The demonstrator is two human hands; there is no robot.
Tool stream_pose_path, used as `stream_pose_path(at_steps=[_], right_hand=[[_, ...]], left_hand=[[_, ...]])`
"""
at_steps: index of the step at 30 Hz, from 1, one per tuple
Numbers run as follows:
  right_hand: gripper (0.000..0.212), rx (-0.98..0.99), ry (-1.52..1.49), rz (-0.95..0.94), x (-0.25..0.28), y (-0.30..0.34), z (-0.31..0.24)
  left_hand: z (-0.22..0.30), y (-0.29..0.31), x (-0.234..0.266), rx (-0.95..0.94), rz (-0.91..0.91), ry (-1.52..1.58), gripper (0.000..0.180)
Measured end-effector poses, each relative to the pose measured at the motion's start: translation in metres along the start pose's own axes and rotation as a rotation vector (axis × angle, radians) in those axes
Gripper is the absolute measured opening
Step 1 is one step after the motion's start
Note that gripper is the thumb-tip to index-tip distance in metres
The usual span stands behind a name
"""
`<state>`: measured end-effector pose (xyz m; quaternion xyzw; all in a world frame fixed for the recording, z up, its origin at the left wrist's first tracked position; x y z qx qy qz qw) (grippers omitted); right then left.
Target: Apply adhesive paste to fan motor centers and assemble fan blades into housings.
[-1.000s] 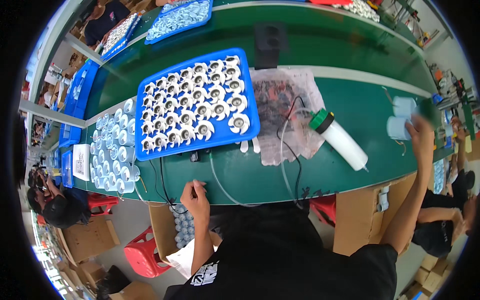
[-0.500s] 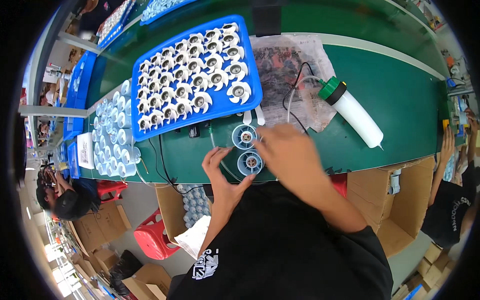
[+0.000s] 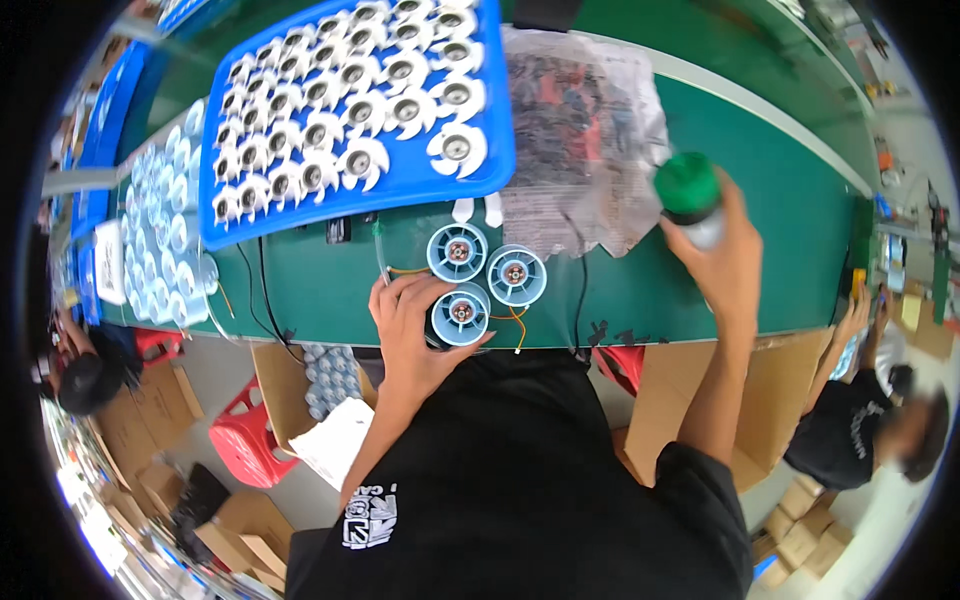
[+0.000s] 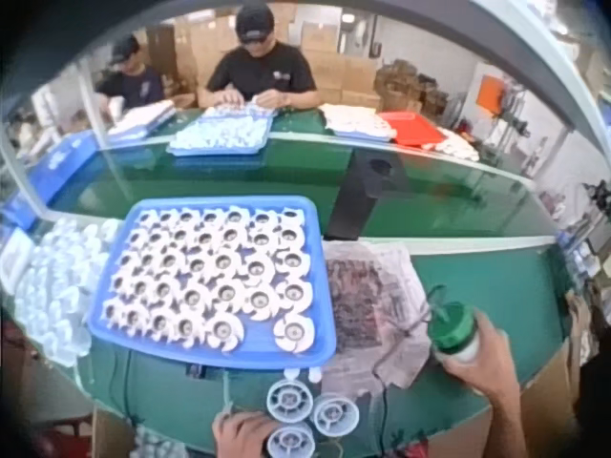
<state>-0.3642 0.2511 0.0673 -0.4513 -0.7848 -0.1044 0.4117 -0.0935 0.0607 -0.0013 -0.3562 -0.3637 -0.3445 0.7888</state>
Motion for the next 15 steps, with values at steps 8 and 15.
stream_pose_path(at_steps=[8,15], right_hand=[[0.092,-0.003,-1.298,0.266,0.068,0.021,-0.026],[0.107,-0.011,-2.031,-0.149,-0.004,0.014,-0.078]], left_hand=[[-0.004,0.000,-0.004,0.018,-0.006,0.020,0.069],[-0.004,0.003,-0.005,-0.002,0.024,0.009,0.072]])
Point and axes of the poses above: each hand's wrist, its own y-axis away from the middle knuckle, its own x-axis out of the back of the hand, z = x × y, the point moved 3 cm from there along -y, towards the middle knuckle, and after that the axes turned 12 degrees about -y, right-handed, at the moved point
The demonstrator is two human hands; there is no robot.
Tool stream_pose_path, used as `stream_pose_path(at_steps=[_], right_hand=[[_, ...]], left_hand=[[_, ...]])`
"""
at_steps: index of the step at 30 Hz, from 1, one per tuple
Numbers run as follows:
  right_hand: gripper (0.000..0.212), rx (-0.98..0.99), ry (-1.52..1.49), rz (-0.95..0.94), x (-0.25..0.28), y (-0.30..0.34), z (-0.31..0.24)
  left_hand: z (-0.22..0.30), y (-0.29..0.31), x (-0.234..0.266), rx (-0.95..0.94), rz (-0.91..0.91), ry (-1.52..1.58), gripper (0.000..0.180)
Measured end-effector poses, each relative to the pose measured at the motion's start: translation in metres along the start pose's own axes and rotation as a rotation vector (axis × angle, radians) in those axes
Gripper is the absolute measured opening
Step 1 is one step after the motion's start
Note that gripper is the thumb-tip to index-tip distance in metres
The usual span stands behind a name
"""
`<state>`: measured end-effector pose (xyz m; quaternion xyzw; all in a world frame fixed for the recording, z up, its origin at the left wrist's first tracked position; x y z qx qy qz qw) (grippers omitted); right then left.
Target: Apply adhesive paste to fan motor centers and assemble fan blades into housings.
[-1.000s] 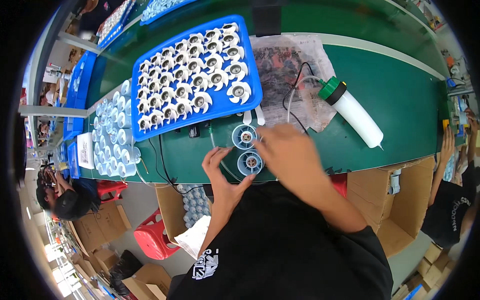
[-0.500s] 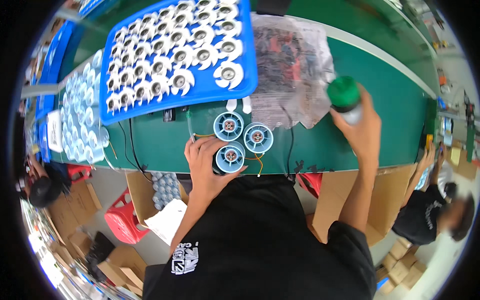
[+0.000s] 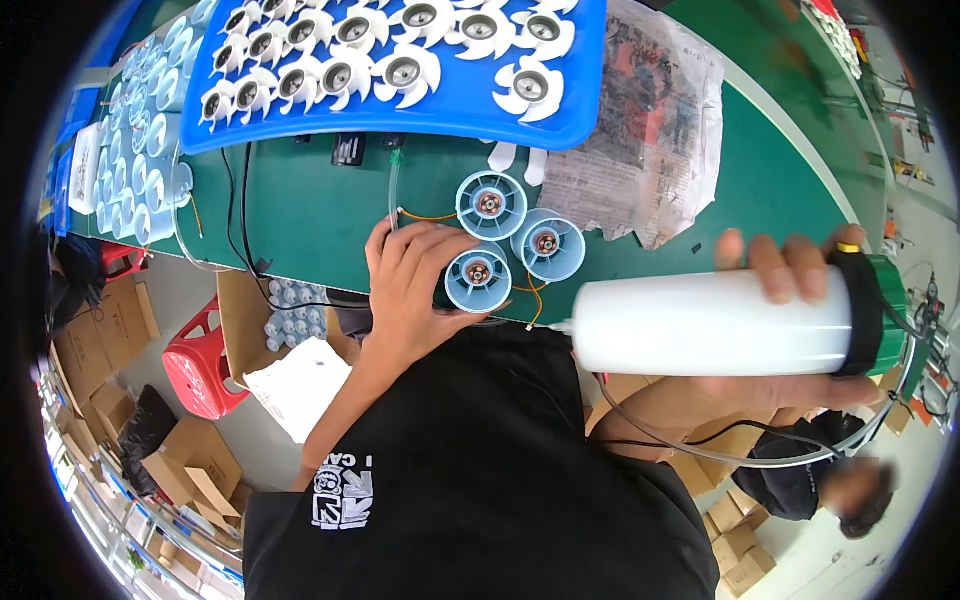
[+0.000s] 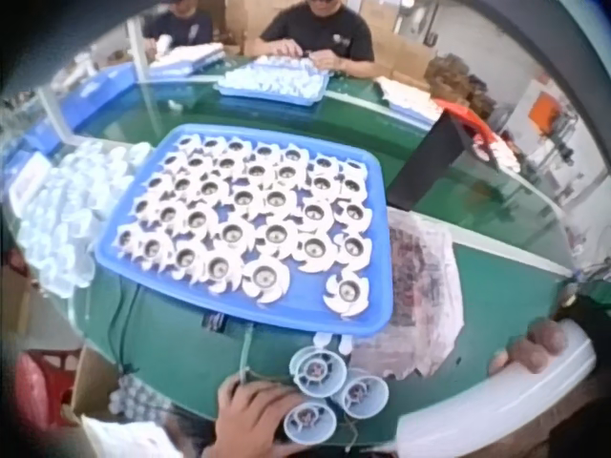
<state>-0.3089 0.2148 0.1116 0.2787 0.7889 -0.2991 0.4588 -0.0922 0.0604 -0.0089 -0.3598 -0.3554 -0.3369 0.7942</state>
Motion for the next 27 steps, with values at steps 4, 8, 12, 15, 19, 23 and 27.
stream_pose_path(at_steps=[4,8,12,15,19,23,27], right_hand=[[0.096,-0.148,0.043,-0.092,0.002,0.000,0.030],[0.093,-0.004,0.102,-0.088,0.008,0.005,0.049],[0.098,0.051,0.193,-0.107,0.016,0.009,0.051],[0.099,0.037,0.208,-0.123,0.018,0.009,0.051],[0.101,0.036,0.180,-0.102,0.022,0.009,0.059],[0.101,0.020,0.213,-0.127,0.021,0.010,0.055],[0.102,0.034,0.241,-0.154,0.021,0.010,0.054]], left_hand=[[-0.001,0.000,0.000,0.015,0.007,0.008,0.067],[-0.003,-0.001,0.000,0.037,0.032,0.003,0.066],[-0.004,0.000,-0.003,0.023,0.031,0.028,0.066],[-0.003,0.001,-0.005,0.016,0.046,0.026,0.067],[-0.003,0.005,-0.004,0.031,0.051,-0.001,0.067],[-0.002,0.001,-0.004,0.020,0.078,0.026,0.060],[-0.003,0.003,-0.006,0.018,0.088,0.021,0.065]])
Point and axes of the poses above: each hand's wrist, its own y-axis away from the middle knuckle, its own x-axis out of the back of the hand, z = x × y, the point moved 3 cm from there along -y, towards the middle knuckle, and after that the axes turned 12 degrees about -y, right-handed, at the moved point
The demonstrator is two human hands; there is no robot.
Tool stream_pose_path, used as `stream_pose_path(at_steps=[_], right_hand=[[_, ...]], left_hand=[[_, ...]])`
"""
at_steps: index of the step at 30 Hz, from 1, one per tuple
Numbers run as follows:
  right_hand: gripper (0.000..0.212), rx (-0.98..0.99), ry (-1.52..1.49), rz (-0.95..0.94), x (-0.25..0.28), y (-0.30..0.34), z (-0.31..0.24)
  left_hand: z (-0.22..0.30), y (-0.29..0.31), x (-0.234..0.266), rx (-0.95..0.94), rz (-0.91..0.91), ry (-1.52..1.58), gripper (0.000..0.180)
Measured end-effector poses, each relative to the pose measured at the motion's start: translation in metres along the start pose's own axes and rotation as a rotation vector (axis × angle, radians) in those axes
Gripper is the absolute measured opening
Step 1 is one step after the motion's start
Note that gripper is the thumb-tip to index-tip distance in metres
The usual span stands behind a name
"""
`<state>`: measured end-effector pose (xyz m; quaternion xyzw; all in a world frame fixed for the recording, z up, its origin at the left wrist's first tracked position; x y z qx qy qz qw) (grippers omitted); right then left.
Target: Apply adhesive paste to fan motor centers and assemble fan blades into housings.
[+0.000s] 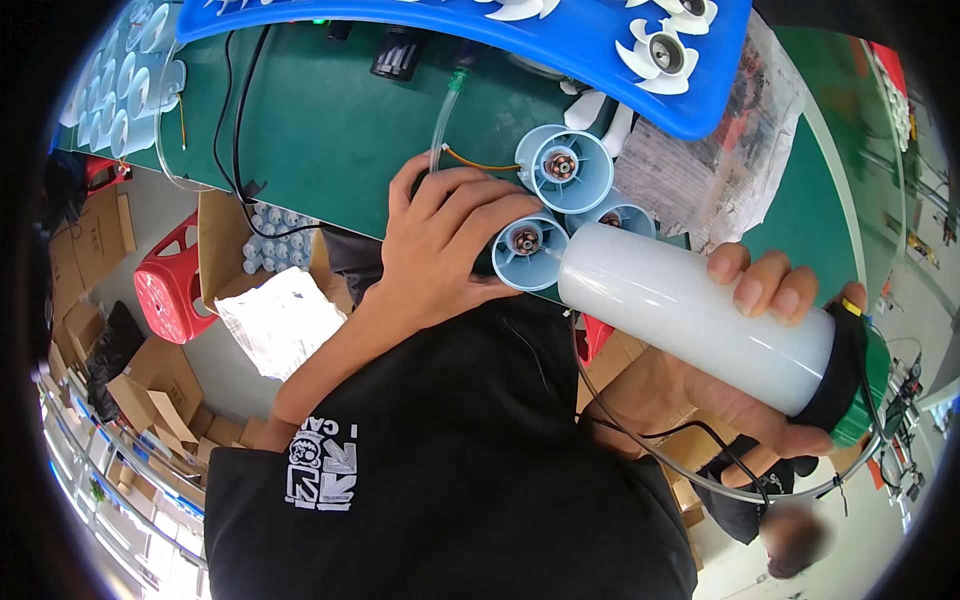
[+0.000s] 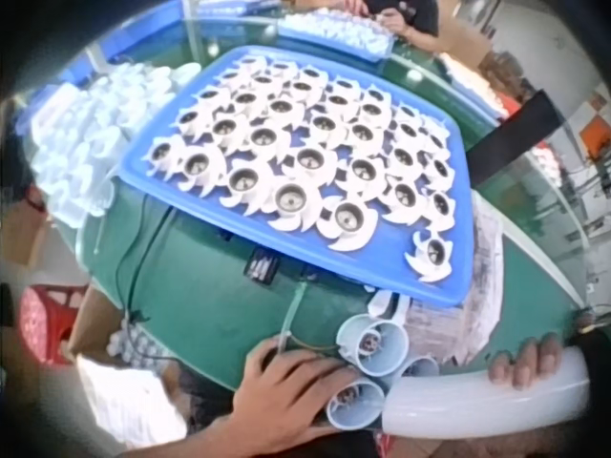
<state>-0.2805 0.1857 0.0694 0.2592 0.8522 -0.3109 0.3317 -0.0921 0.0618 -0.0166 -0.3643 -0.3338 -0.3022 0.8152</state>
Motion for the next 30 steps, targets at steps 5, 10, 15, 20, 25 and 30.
stream_pose_path(at_steps=[5,10,15,20,25,30], right_hand=[[0.103,-0.026,0.031,-0.056,0.001,-0.003,-0.002],[0.105,-0.012,0.034,-0.055,-0.002,-0.002,-0.004],[0.106,-0.019,0.038,-0.094,-0.003,-0.002,-0.001],[0.105,-0.034,0.079,-0.101,-0.006,-0.002,-0.001],[0.109,0.005,0.079,-0.085,-0.007,0.001,0.001],[0.108,-0.009,0.044,-0.048,-0.013,-0.002,0.004]], left_hand=[[-0.001,-0.001,0.001,0.005,0.001,-0.002,0.066],[0.001,-0.001,-0.001,-0.001,0.012,0.010,0.067],[0.000,0.001,0.002,0.013,-0.016,-0.008,0.073],[0.001,-0.001,0.001,0.004,-0.004,0.012,0.074],[0.000,-0.001,0.003,0.009,-0.002,0.012,0.073],[-0.001,-0.001,0.003,0.003,0.003,0.009,0.073]])
Point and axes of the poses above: each hand's wrist, its own y-axis away from the middle knuckle, its own x-axis out of the back of the hand, z = x × y, the point moved 3 cm from there along -y, towards the middle knuckle, and after that the axes turned 12 degrees about -y, right-handed, at the moved point
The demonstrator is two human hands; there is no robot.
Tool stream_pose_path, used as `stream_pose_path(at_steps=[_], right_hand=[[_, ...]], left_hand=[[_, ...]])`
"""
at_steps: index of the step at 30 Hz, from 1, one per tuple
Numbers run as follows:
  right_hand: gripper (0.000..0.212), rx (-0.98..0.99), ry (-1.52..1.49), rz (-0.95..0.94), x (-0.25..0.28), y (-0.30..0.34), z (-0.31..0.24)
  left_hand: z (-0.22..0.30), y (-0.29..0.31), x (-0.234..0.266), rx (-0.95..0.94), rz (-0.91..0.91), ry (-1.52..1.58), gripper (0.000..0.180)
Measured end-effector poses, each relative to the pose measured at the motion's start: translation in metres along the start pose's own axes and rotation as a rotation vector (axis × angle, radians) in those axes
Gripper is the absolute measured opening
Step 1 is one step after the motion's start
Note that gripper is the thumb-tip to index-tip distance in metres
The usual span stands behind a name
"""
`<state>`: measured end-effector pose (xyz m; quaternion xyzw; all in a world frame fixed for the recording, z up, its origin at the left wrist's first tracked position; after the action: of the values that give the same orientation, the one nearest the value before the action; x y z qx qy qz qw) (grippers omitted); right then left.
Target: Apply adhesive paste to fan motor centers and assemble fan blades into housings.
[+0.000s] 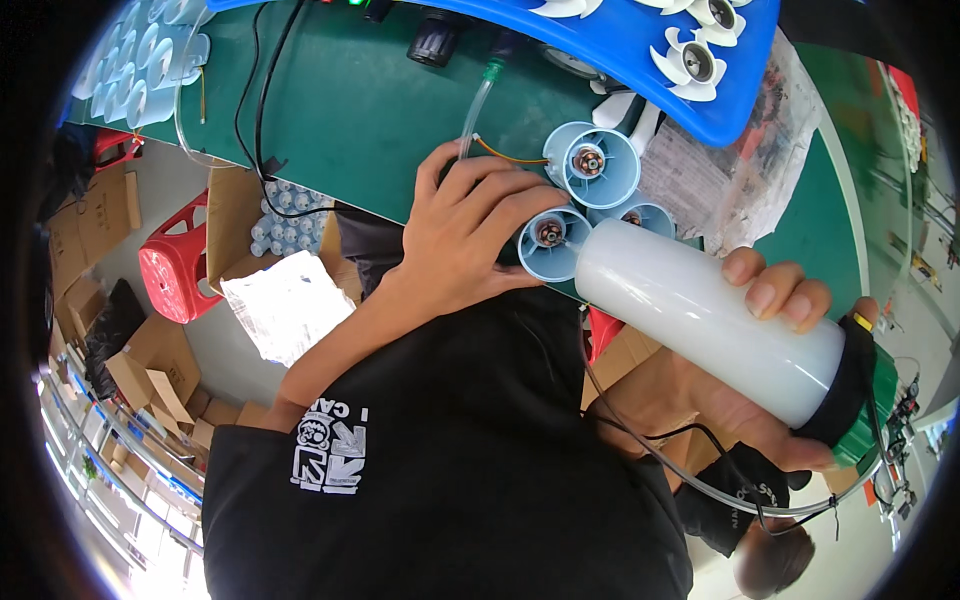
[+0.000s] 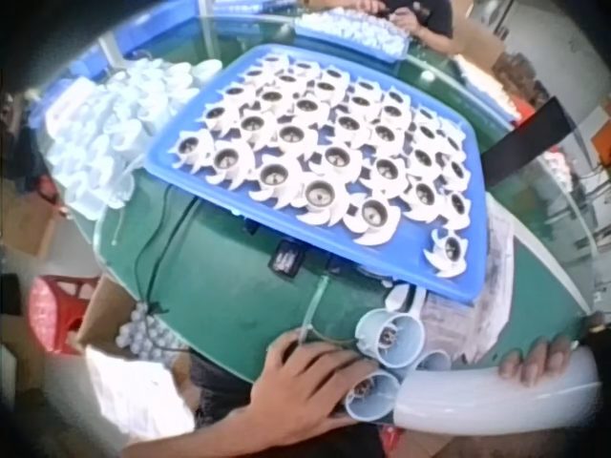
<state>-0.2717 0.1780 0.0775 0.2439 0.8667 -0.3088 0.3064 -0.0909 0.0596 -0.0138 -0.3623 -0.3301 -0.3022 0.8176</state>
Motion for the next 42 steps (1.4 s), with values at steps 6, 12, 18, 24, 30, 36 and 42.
stream_pose_path(at_steps=[6,12,18,24,30,36,42], right_hand=[[0.111,0.004,-0.006,0.039,-0.001,-0.001,0.004],[0.116,0.033,0.008,-0.058,-0.003,0.001,0.001],[0.117,0.046,0.024,-0.041,-0.002,0.004,0.003],[0.118,0.059,0.041,-0.061,-0.002,0.003,0.002],[0.120,0.059,0.057,-0.082,-0.005,0.004,0.002],[0.119,0.043,0.049,-0.114,-0.006,0.001,0.001],[0.112,0.017,0.027,-0.081,-0.004,0.003,0.001]], left_hand=[[0.001,0.001,0.000,0.010,-0.004,0.000,0.073],[0.001,0.000,-0.002,-0.009,0.000,-0.017,0.064],[0.000,0.001,-0.001,-0.002,0.004,-0.022,0.063],[0.001,0.000,-0.003,0.002,0.014,0.002,0.072],[0.001,0.002,-0.003,0.009,0.012,-0.009,0.072],[0.000,0.001,-0.002,-0.003,0.016,-0.019,0.065],[0.001,0.000,-0.001,-0.002,0.005,-0.009,0.064]])
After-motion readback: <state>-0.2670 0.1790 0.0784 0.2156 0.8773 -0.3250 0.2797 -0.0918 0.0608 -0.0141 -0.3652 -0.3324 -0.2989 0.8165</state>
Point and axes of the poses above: each hand's wrist, its own y-axis away from the middle knuckle, its own x-axis out of the back of the hand, z = x × y, the point moved 3 cm from there along -y, towards the middle knuckle, and after that the axes turned 12 degrees about -y, right-handed, at the moved point
